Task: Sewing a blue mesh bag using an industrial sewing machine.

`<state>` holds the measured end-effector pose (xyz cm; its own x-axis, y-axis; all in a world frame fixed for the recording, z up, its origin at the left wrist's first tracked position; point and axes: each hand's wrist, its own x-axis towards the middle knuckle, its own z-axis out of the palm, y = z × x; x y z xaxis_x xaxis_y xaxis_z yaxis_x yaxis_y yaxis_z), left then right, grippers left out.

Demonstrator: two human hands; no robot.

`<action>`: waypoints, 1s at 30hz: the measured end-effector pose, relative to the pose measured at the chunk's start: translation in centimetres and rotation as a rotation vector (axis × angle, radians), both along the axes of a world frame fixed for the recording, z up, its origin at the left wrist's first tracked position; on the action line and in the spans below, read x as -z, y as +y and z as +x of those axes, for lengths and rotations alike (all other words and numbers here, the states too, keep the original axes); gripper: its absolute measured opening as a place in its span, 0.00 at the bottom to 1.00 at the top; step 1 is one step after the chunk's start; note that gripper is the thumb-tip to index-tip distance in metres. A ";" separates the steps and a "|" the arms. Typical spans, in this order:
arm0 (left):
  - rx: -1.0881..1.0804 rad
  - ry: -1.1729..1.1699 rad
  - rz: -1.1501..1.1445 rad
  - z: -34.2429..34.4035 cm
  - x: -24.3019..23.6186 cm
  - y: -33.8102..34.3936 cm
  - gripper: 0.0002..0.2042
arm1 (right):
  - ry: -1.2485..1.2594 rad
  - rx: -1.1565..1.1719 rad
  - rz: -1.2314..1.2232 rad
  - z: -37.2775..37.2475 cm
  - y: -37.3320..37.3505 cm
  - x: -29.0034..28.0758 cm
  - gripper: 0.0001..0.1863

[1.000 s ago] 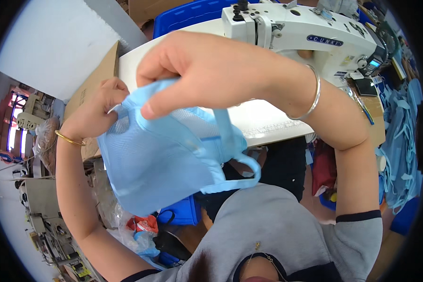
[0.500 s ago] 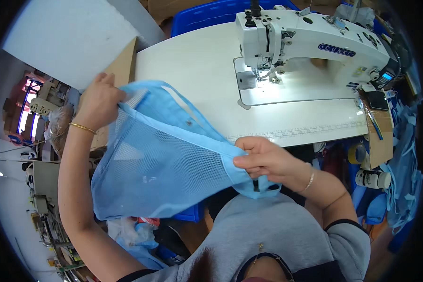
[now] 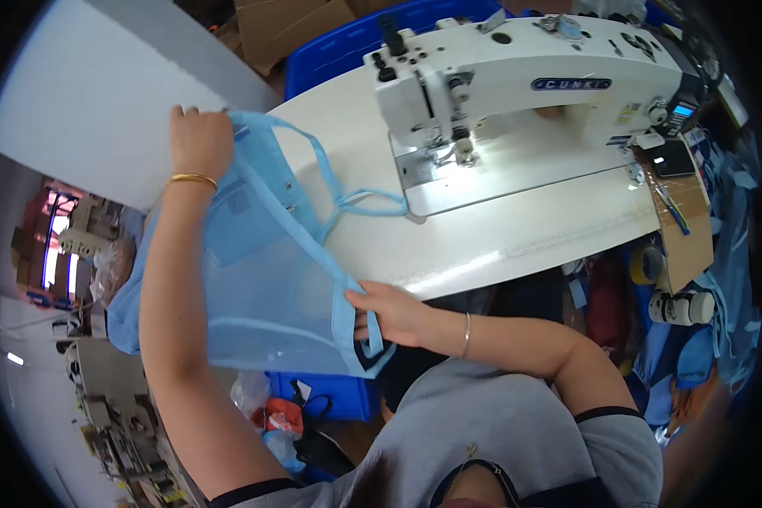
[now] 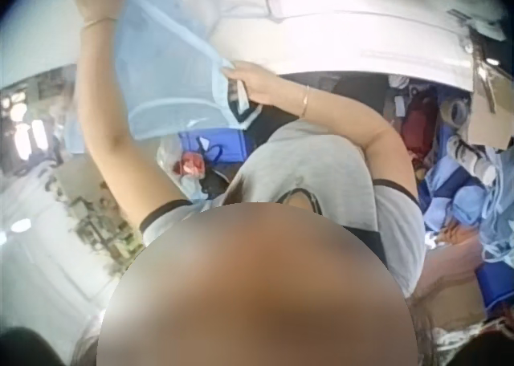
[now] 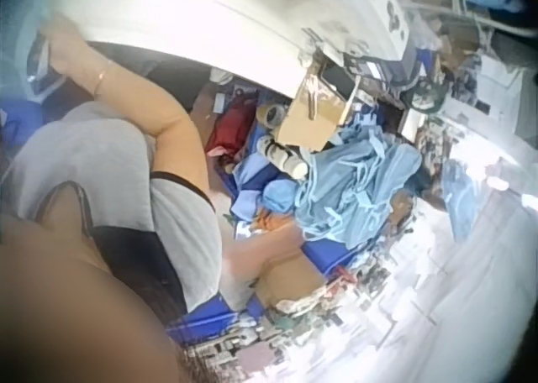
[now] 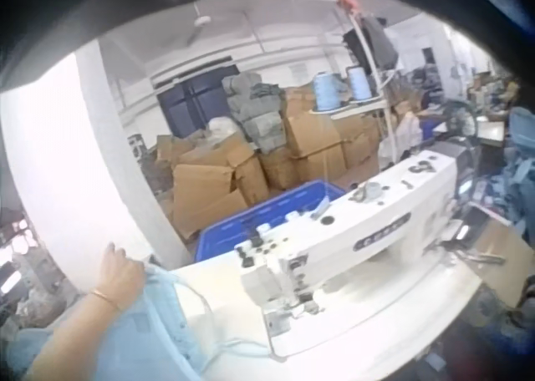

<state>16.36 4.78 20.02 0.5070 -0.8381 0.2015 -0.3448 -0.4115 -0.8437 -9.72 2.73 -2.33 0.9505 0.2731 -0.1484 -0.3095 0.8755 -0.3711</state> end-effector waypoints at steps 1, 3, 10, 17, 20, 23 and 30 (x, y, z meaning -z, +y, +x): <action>0.011 0.021 -0.034 1.3 1.6 -0.1 0.08 | 0.004 0.018 0.001 -0.3 -0.5 -0.5 0.16; -0.013 0.027 -0.102 3.7 2.8 0.4 0.08 | 0.032 0.054 -0.013 -0.5 -0.9 -2.1 0.15; -0.029 -0.366 -0.202 12.9 -12.3 8.5 0.09 | -0.193 0.096 -0.136 10.1 0.3 -7.9 0.13; 0.293 -0.436 -0.133 5.8 -4.4 -6.0 0.05 | -0.123 0.285 0.009 4.9 1.0 -5.5 0.13; 0.356 -0.075 -0.152 0.8 8.7 -10.3 0.04 | 0.045 0.279 -0.107 -2.3 -0.6 -2.5 0.14; 0.745 0.439 -0.513 -0.2 19.9 -10.2 0.14 | 0.150 0.228 -0.194 -7.4 -2.9 0.1 0.14; 0.484 0.813 -0.597 -10.9 19.4 -11.3 0.11 | 0.248 0.310 -0.284 -13.3 -5.7 2.4 0.13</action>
<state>5.46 -6.52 0.58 0.3179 -0.8625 0.3938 -0.9373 -0.3483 -0.0064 -23.06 -3.01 -4.77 0.9072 -0.1011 -0.4084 -0.1597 0.8153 -0.5566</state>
